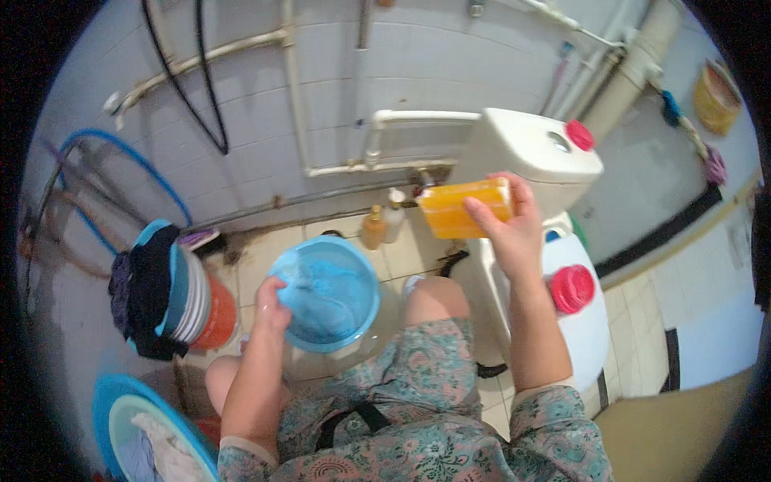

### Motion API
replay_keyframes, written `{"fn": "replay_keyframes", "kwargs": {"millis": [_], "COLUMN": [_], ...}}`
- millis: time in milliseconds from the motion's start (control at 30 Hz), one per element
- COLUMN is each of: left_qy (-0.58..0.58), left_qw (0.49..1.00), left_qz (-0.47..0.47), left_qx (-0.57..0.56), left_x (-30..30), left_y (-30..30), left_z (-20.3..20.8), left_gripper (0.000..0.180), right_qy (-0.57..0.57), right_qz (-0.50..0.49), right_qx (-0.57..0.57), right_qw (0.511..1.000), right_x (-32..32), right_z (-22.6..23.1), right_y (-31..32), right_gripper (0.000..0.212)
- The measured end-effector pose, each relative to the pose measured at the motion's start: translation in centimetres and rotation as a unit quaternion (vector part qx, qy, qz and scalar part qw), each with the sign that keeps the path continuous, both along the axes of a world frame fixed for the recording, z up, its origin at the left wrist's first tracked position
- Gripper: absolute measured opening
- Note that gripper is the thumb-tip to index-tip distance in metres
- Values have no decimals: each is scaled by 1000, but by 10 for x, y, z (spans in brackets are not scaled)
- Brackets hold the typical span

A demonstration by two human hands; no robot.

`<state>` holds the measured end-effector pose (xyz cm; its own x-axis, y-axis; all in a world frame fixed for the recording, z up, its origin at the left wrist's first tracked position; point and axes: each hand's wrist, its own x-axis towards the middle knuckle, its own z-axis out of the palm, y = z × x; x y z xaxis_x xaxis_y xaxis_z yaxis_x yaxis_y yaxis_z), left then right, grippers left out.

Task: The person sits on the floor and washes a light blue cloth by hand in a blue basin filled with water. They apply liquid detergent from a yellow bottle to the cloth, scrub it thoroughly, and rinse it in the basin.

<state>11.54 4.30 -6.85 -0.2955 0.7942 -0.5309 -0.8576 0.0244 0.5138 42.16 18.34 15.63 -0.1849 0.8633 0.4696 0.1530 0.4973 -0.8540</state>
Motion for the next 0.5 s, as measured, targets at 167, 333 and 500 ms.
{"fn": "replay_keyframes", "kwargs": {"millis": [167,333,500], "left_qy": [4,15,13], "left_qw": [1000,1000,999], "left_qz": [-4,-16,-25], "left_qx": [11,15,16], "left_x": [13,18,14], "left_y": [2,2,1], "left_z": [7,8,5], "left_gripper": [37,36,36], "right_qy": [-203,-336,-431], "right_qz": [-217,-306,-324], "right_qx": [70,55,33], "right_qw": [952,889,841], "right_x": [137,199,215], "right_z": [47,43,24], "right_y": [-19,-31,-28], "right_gripper": [37,40,41]}}
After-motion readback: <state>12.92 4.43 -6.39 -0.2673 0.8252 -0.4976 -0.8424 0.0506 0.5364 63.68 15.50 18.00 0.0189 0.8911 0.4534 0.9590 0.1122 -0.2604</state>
